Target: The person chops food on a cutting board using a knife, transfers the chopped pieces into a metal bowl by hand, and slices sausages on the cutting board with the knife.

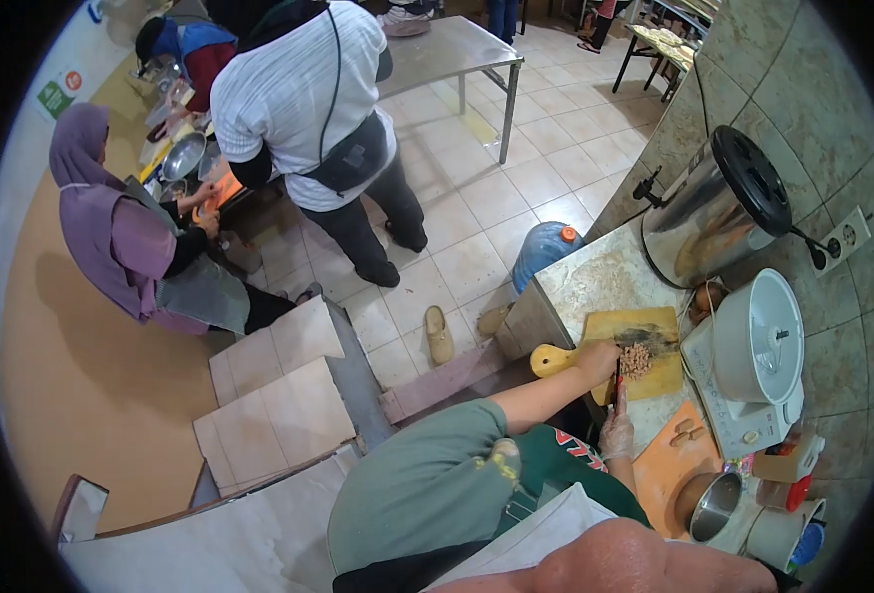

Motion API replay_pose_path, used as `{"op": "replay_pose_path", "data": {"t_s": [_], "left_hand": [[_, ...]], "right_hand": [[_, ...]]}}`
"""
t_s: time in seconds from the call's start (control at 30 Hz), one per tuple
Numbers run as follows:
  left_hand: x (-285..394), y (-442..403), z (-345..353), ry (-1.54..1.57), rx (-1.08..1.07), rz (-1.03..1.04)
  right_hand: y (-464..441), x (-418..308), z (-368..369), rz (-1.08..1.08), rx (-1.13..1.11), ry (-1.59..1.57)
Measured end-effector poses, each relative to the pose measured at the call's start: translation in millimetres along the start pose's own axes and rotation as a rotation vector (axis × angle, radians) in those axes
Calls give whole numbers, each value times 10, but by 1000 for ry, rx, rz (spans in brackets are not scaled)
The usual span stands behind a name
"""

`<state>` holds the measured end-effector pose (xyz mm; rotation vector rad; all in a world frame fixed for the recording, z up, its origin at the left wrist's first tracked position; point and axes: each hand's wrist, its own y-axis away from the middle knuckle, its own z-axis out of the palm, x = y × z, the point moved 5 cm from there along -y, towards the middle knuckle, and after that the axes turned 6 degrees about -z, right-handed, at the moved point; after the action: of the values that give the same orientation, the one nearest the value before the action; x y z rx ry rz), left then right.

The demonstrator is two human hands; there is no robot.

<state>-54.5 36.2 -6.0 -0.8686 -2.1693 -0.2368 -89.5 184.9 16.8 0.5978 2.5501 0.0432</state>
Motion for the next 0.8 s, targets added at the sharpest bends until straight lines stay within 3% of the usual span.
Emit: {"op": "replay_pose_path", "data": {"t_s": [0.1,0.17,0.3,0.4,0.5,0.8], "left_hand": [[-18,0,-31,-15,29,26],[-33,-9,-37,-16,48,42],[-41,9,-52,-14,5,82],[-56,-19,-44,7,3,80],[-77,-19,-35,33,-13,64],[-30,-27,-132,57,-11,-12]], "right_hand": [[130,-57,-73,-22,-17,-21],[203,-26,-51,94,-146,-10],[227,-21,-61,50,-68,-97],[208,-70,-121,135,-119,-87],[156,-56,-103,40,-39,-70],[51,-50,-65,111,-147,-20]]}}
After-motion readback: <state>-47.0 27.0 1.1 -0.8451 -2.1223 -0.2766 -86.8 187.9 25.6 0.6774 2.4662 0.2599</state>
